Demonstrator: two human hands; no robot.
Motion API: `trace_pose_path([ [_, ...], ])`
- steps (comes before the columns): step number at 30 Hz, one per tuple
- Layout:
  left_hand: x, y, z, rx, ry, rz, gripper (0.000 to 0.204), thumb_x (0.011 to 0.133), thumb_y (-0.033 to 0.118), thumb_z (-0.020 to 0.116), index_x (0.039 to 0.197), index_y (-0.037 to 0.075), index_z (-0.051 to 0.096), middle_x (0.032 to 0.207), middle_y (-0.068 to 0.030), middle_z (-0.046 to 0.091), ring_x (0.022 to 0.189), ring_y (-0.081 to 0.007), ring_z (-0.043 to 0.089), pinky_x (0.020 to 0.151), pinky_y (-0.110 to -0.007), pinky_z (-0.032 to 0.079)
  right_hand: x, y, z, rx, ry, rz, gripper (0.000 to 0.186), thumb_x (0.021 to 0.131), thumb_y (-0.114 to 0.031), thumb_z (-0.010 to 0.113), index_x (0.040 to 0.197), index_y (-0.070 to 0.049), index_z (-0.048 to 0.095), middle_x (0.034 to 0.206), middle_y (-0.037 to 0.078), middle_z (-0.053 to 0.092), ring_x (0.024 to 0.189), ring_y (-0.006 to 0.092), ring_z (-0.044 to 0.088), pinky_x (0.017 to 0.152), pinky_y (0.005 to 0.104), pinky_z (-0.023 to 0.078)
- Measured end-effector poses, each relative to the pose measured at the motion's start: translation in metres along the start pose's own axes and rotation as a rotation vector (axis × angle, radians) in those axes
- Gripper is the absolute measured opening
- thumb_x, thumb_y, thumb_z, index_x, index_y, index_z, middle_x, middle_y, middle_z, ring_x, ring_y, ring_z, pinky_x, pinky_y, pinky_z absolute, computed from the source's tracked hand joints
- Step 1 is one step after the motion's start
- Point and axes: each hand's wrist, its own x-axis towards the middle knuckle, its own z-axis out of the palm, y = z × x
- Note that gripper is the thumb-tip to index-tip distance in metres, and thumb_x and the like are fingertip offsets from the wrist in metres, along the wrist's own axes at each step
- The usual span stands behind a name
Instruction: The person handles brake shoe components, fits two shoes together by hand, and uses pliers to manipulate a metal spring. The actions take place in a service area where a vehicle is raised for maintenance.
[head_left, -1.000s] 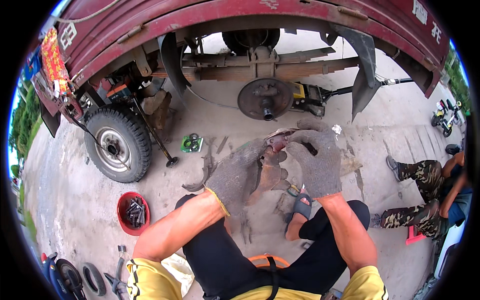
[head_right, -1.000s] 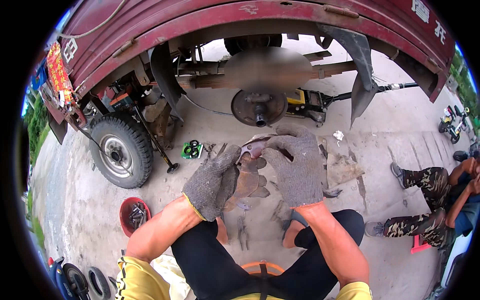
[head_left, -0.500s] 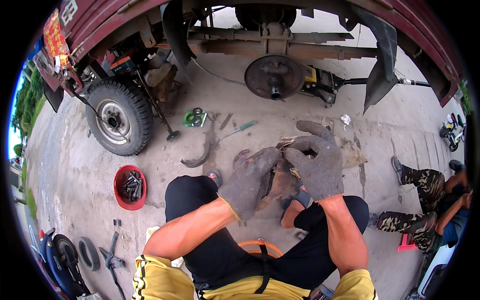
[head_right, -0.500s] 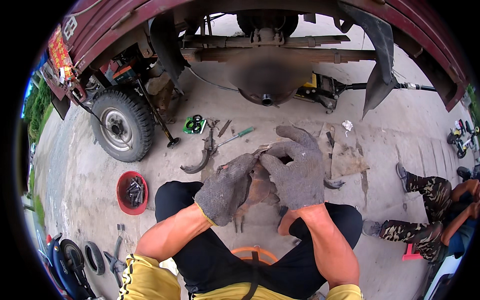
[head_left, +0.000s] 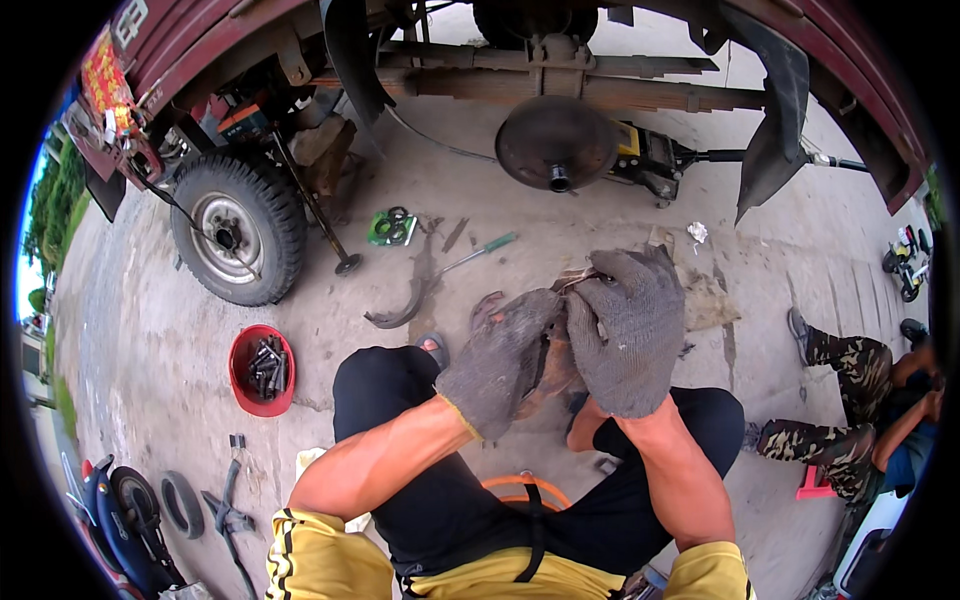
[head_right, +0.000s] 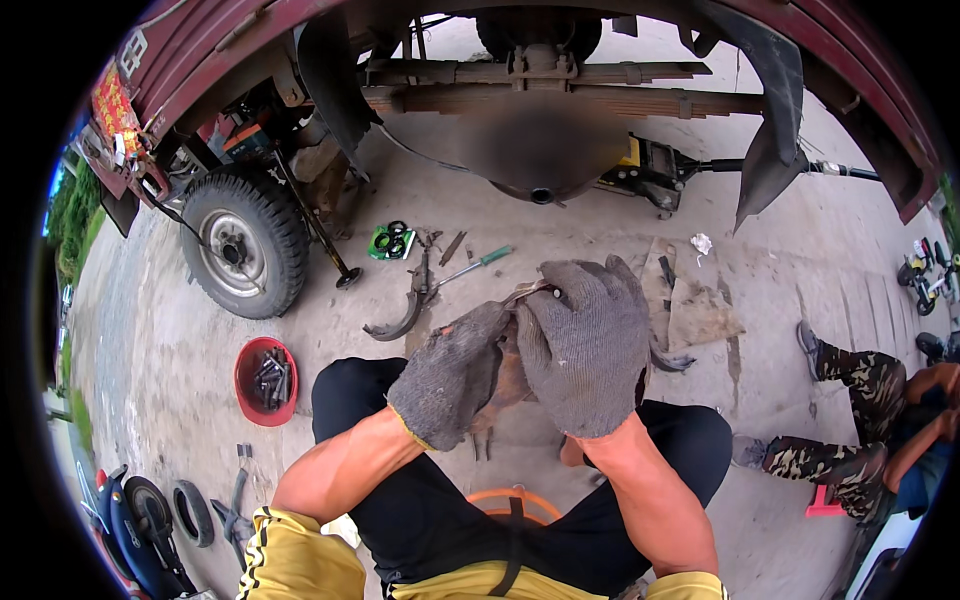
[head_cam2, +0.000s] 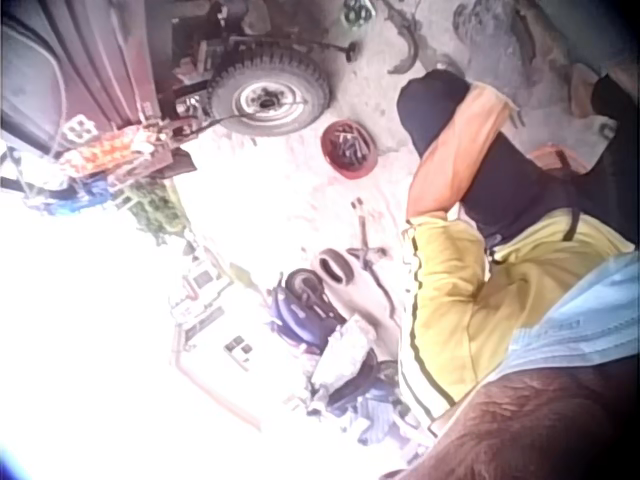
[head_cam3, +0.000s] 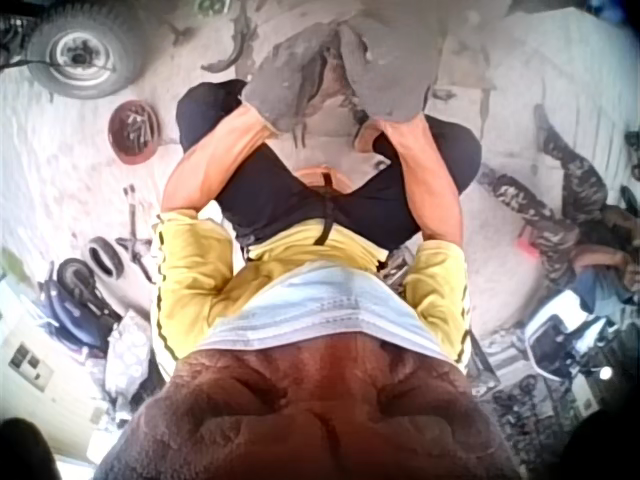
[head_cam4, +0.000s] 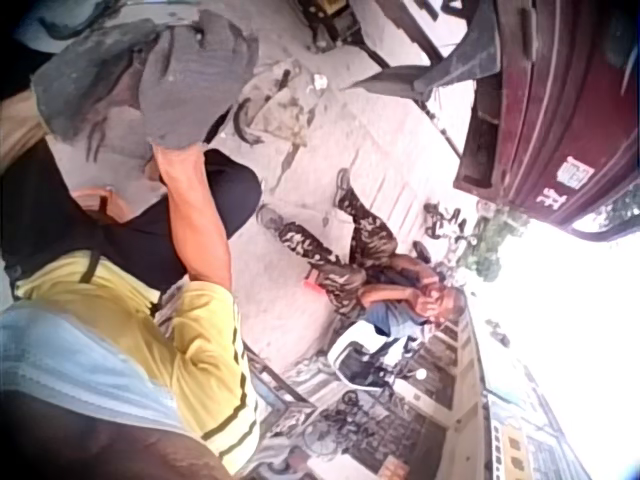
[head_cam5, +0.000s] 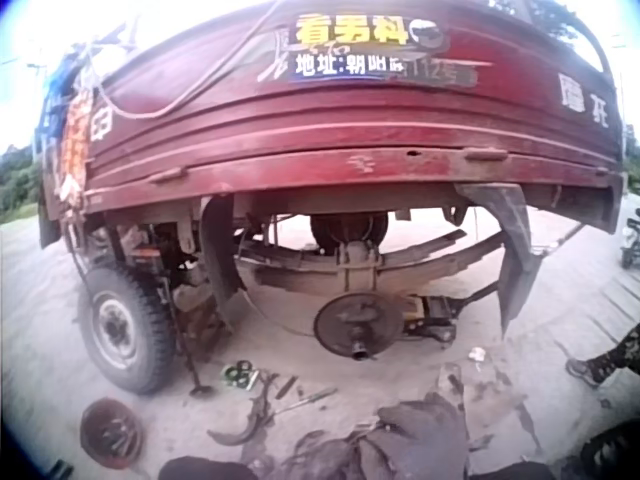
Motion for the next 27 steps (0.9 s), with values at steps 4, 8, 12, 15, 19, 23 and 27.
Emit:
trace_pose_path([
  [4,0.0,0.012,-0.009,-0.046,-0.034,-0.034,0.071,0.072,0.012,0.075,0.138,0.002,0.05,0.129,-0.0207,0.058,0.122,-0.0404,0.055,0.108,-0.045,0.041,-0.002,-0.006,0.004,0.01,-0.028,0.031,0.018,0.07,-0.011,0.079,0.086,-0.005,0.072,0.105,0.012,0.068,0.097,0.0347,0.064,0.095,0.0515,0.048],
  [8,-0.001,0.026,-0.018,0.539,-0.02,0.251,0.07,0.068,0.01,0.076,0.133,0.001,0.052,0.123,-0.0224,0.06,0.116,-0.0434,0.058,0.105,-0.048,0.042,0.002,-0.011,0.004,0.093,-0.047,0.089,0.016,0.07,-0.011,0.078,0.085,-0.005,0.074,0.104,0.012,0.068,0.095,0.0343,0.064,0.09,0.0489,0.049],
  [12,-0.003,0.025,-0.022,0.517,-0.027,0.216,0.068,0.068,0.009,0.076,0.131,0.001,0.053,0.12,-0.0218,0.062,0.114,-0.0426,0.058,0.104,-0.048,0.043,0.005,-0.01,0.008,0.08,-0.087,0.057,0.016,0.069,-0.011,0.078,0.084,-0.005,0.074,0.104,0.013,0.069,0.093,0.034,0.064,0.085,0.0475,0.049],
  [15,-0.003,0.024,-0.025,0.435,-0.024,0.269,0.065,0.07,0.007,0.073,0.131,0.001,0.054,0.118,-0.0209,0.062,0.114,-0.0405,0.058,0.103,-0.045,0.043,0.006,-0.01,0.007,0.14,-0.108,0.071,0.019,0.068,-0.01,0.078,0.086,-0.005,0.074,0.104,0.013,0.069,0.094,0.0344,0.064,0.085,0.0469,0.05],
  [19,-0.004,0.045,-0.025,0.592,0.037,0.327,0.04,0.082,0.002,0.068,0.121,0.002,0.058,0.1,-0.0127,0.066,0.094,-0.0281,0.066,0.081,-0.036,0.053,0.001,-0.005,0.003,0.184,-0.066,0.091,0.023,0.067,-0.009,0.079,0.088,-0.005,0.073,0.105,0.013,0.069,0.096,0.0349,0.065,0.086,0.0461,0.05],
  [23,-0.005,0.031,-0.022,-0.245,0.059,-0.225,0.022,0.097,0.017,0.063,0.115,0.006,0.063,0.101,-0.0063,0.066,0.091,-0.0154,0.064,0.078,-0.03,0.053,0.002,-0.006,0.003,0.148,-0.057,0.082,0.021,0.067,-0.009,0.08,0.087,-0.005,0.073,0.105,0.013,0.069,0.098,0.0348,0.065,0.087,0.0466,0.05],
  [27,-0.005,0.003,-0.022,-0.236,-0.056,-0.215,0.059,0.076,0.008,0.07,0.133,0.003,0.054,0.124,-0.0189,0.06,0.115,-0.0372,0.057,0.099,-0.043,0.046,0.004,-0.013,0.009,0.117,-0.01,0.09,0.017,0.068,-0.01,0.079,0.084,-0.005,0.074,0.105,0.011,0.07,0.098,0.0342,0.064,0.089,0.0477,0.049],
])
